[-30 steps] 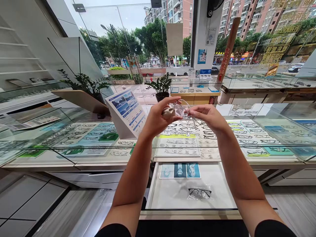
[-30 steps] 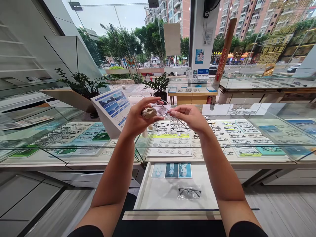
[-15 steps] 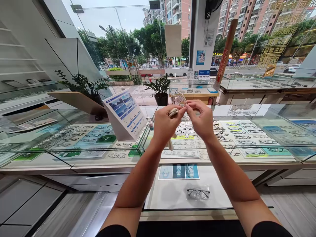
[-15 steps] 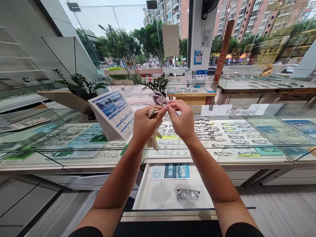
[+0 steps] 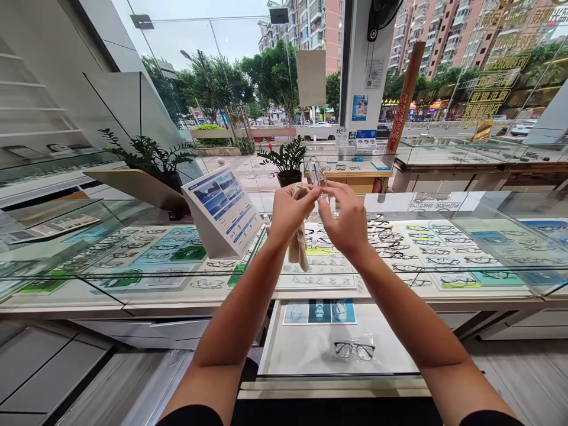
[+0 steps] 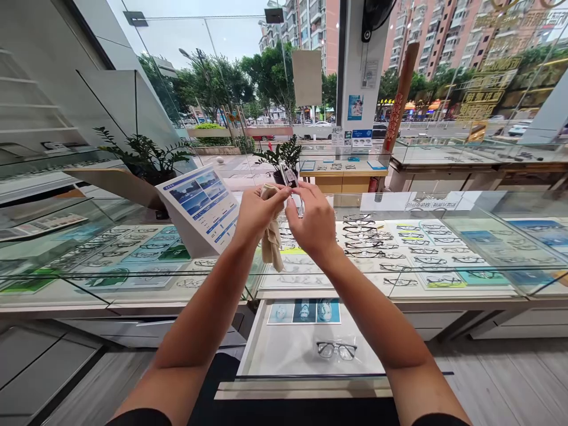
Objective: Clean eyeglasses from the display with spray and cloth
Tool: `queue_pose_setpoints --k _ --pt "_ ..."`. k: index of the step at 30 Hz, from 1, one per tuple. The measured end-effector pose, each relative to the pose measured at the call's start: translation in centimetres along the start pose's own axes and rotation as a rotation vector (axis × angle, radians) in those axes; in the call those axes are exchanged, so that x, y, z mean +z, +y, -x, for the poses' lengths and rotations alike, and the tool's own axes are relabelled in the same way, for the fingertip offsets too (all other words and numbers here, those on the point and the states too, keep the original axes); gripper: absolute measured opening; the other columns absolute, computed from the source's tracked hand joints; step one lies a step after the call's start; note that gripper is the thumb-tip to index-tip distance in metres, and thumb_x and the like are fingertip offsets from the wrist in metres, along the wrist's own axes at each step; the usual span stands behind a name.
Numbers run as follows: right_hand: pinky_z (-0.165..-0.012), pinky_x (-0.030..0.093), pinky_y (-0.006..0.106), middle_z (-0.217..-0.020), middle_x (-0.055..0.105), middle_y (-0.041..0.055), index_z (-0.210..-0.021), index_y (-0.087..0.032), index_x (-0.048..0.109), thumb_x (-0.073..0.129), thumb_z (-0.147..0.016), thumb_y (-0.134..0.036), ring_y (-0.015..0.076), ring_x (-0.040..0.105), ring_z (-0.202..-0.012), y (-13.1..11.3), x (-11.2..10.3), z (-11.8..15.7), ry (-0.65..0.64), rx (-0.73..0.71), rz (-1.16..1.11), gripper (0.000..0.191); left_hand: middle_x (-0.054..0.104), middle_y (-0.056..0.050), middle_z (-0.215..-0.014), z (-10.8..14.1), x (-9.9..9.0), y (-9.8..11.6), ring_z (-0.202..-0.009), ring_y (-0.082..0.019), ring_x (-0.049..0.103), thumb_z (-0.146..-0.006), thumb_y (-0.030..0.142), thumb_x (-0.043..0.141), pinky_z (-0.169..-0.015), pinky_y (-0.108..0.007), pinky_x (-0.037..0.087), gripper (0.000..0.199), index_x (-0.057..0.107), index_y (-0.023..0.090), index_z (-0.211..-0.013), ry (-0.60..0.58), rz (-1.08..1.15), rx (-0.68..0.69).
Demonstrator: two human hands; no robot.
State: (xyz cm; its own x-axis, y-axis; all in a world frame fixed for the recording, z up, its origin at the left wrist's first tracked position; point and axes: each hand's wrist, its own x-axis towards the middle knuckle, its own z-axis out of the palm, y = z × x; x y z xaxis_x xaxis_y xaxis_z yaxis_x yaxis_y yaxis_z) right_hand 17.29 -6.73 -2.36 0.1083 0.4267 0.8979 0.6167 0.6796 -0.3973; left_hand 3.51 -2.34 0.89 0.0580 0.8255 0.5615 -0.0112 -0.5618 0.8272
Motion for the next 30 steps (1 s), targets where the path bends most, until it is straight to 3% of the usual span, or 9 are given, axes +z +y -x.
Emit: queue_pose_setpoints --k 3,5,7,10,13,15,17,20,30 --pt "-0.1 0.06 0.047 -0.123 0.081 0.0138 -0.109 -0.024 0.075 0.062 -0.103 -0.036 0.0301 0.075 -0.119 2.2 -1.6 -0.3 -0.056 0.031 -0.019 0.019 0.059 0.002 -0.06 -2.0 -0.8 -0.2 -0.053 -0.01 0.045 -0.073 0.044 0.089 -0.051 -0.025 0.033 0.029 0.078 0.017 -0.079 -0.082 -0.149 0.002" --pt "-0.09 0.058 0.045 -0.106 0.081 0.0107 -0.098 -0.024 0.073 0.061 -0.102 -0.042 0.0284 0.074 -0.101 5.2 -3.6 -0.5 -0.09 0.092 0.04 0.022 0.064 0.0 -0.063 -3.6 -1.4 -0.5 -0.055 -0.012 0.05 -0.076 0.034 0.082 -0.053 -0.026 0.036 0.017 0.079 0.017 -0.079 -0.157 -0.33 -0.001" --pt "-0.081 0.054 0.042 -0.097 0.078 0.0097 -0.089 -0.023 0.07 0.061 -0.098 -0.046 0.0265 0.07 -0.087 9.3 -6.2 -0.2 -0.118 0.201 0.146 0.025 0.069 -0.003 -0.067 -5.3 -2.0 -1.1 -0.059 -0.015 0.056 -0.076 0.027 0.078 -0.057 -0.028 0.04 0.011 0.081 0.017 -0.08 -0.245 -0.539 0.0" --pt "-0.077 0.044 0.04 -0.082 0.07 0.0081 -0.073 -0.025 0.059 0.058 -0.094 -0.037 0.0245 0.058 -0.076 16.7 -10.9 1.5 -0.18 0.393 0.435 0.024 0.078 -0.008 -0.08 -7.6 -2.5 -2.6 -0.073 -0.021 0.067 -0.076 0.023 0.078 -0.066 -0.033 0.047 0.008 0.083 0.018 -0.081 -0.394 -0.828 -0.001" --pt "-0.074 0.037 0.042 -0.073 0.06 0.008 -0.065 -0.028 0.05 0.063 -0.087 -0.027 0.0255 0.047 -0.074 22.9 -16.0 4.5 -0.224 0.639 0.666 0.026 0.083 -0.01 -0.096 -9.1 -2.6 -4.4 -0.088 -0.026 0.072 -0.076 0.019 0.078 -0.076 -0.035 0.051 0.018 0.086 0.02 -0.091 -0.536 -1.102 -0.036" --pt "-0.076 0.034 0.045 -0.069 0.048 0.0039 -0.06 -0.03 0.046 0.067 -0.081 -0.02 0.0249 0.04 -0.072 25.6 -18.8 6.8 -0.179 0.731 0.7 0.031 0.084 -0.011 -0.104 -9.7 -2.5 -5.7 -0.094 -0.028 0.073 -0.077 0.019 0.077 -0.081 -0.034 0.052 0.027 0.087 0.02 -0.102 -0.617 -1.258 -0.076" --pt "-0.079 0.033 0.049 -0.067 0.038 -0.0003 -0.058 -0.032 0.043 0.069 -0.077 -0.016 0.0252 0.036 -0.073 27.1 -20.7 8.7 -0.157 0.761 0.708 0.036 0.084 -0.013 -0.109 -10.2 -2.4 -7.2 -0.099 -0.029 0.074 -0.078 0.021 0.077 -0.085 -0.035 0.052 0.033 0.087 0.02 -0.11 -0.663 -1.35 -0.112" --pt "-0.082 0.033 0.054 -0.07 0.031 -0.0035 -0.057 -0.034 0.04 0.073 -0.076 -0.013 0.0263 0.036 -0.076 28.1 -21.9 10.5 -0.146 0.763 0.71 0.044 0.083 -0.016 -0.112 -10.7 -2.4 -9.4 -0.103 -0.032 0.073 -0.079 0.027 0.078 -0.089 -0.036 0.053 0.037 0.088 0.019 -0.113 -0.683 -1.395 -0.162" --pt "-0.086 0.033 0.059 -0.077 0.034 0.0016 -0.068 -0.036 0.035 0.073 -0.084 -0.018 0.0411 0.051 -0.098 30.3 -21.7 11.6 -0.196 0.745 0.806 0.045 0.082 -0.02 -0.118 -10.6 -3.1 -15.8 -0.11 -0.034 0.073 -0.077 0.032 0.077 -0.093 -0.038 0.054 0.044 0.086 0.018 -0.118 -0.739 -1.481 -0.256"
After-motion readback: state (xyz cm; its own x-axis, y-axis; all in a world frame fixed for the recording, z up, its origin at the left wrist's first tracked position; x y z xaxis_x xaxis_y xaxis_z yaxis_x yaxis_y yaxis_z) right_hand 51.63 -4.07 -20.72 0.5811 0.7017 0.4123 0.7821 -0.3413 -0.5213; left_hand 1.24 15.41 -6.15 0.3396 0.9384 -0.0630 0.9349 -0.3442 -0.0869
